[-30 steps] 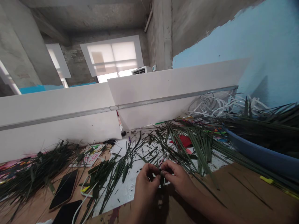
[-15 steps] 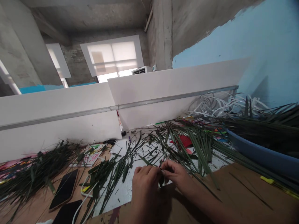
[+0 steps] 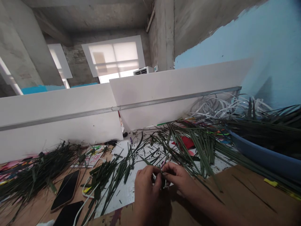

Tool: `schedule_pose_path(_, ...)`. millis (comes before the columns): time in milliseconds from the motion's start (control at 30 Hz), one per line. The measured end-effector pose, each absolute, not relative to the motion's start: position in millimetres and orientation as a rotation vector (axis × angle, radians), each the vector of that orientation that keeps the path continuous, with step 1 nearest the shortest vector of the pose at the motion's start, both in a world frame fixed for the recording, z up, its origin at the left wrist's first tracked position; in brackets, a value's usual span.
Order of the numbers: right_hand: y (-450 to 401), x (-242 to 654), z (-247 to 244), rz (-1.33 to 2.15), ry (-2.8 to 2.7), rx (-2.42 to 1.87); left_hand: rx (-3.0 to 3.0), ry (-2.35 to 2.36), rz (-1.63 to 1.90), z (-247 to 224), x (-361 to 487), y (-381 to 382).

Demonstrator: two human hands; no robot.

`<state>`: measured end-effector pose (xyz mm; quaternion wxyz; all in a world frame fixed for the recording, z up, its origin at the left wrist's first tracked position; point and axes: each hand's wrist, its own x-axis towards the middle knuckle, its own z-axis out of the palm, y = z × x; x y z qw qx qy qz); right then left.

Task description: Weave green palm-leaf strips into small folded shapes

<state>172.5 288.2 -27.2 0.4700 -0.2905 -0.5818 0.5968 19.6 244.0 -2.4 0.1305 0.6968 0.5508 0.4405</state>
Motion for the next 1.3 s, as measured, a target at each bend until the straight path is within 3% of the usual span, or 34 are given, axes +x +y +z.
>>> schedule_pose_path(133, 288, 172, -27, 1.411, -1.456, -0.727, 1.344, 1.330, 1.425, -3, 25, 249)
schedule_pose_path(267, 288, 173, -28, 1.346, -1.498, -0.732, 1.104, 1.198, 1.457, 2, 28, 249)
schedule_pose_path(1300, 309, 187, -27, 1.517, -1.416, -0.723, 0.925, 0.983, 1.496, -9, 15, 255)
